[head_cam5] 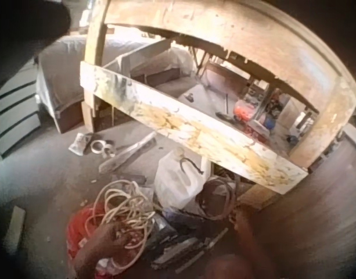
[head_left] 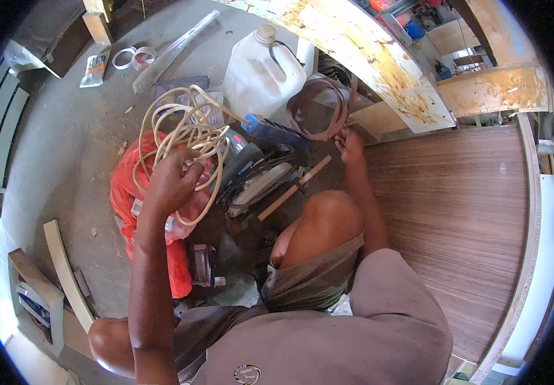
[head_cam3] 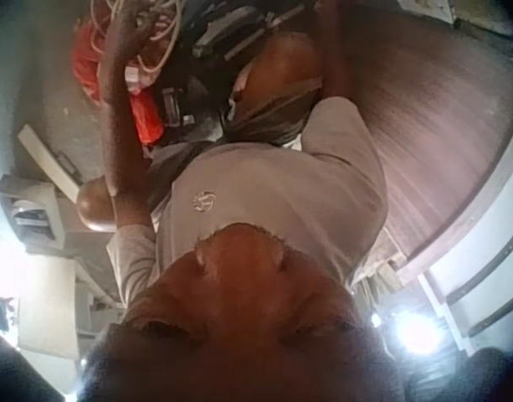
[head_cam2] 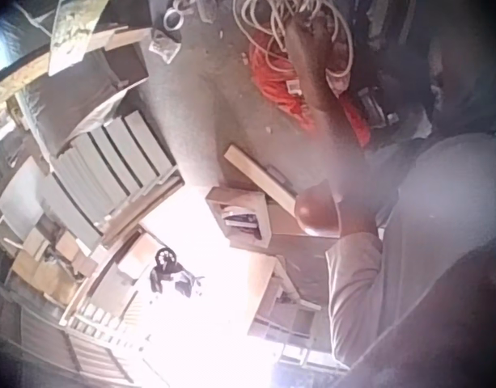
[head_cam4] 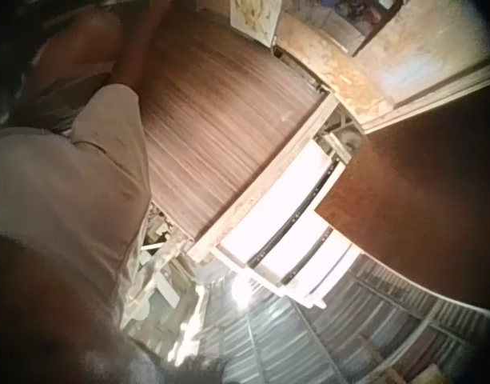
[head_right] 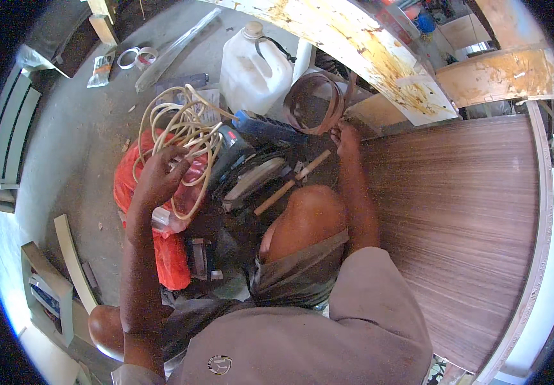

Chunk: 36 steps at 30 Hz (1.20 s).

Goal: The person cuts an edge banding strip using a utility knife, presses and aligns it on a workbench, and attaches the strip along the edge of a wooden counter frame by hand.

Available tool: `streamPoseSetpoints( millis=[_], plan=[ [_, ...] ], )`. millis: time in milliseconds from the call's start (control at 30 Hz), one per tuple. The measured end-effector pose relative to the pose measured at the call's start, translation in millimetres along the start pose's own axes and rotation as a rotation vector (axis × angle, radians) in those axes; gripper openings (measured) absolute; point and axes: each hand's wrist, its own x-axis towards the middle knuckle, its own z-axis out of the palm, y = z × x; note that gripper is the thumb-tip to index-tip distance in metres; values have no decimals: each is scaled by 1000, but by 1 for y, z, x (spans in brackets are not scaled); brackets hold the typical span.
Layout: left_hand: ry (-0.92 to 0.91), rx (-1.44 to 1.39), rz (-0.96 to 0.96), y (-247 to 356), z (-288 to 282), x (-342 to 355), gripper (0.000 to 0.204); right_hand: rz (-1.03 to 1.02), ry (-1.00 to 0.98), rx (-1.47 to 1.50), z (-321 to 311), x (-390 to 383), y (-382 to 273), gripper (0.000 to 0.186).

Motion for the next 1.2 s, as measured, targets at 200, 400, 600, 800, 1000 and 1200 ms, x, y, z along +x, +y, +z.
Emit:
streamPoseSetpoints(
  millis=[200, 400, 600, 800, 1000, 1200],
  plan=[
    [-35, 24, 13, -1, -2, 0, 37, -146, -143, -85, 9, -25, -15, 22],
    [-37, 17, -5, -2, -3, 0, 40, -678, 303, -390, 39, -37, -29, 26],
    [-11, 35, 19, -1, -1, -1, 40, -642, 282, -998, 65, -52, -33, 42],
    [-19, 26, 23, -1, -3, -3, 39, -697, 309, -1021, 52, -48, -22, 42],
    [15, -97, 69, 7, -3, -2, 37, -303, -107, -480, 42, -68, -72, 26],
    [-185, -199, 132, 53, -14, 8, 35, -236, -644, -117, 62, -190, -152, 21]
  ],
)
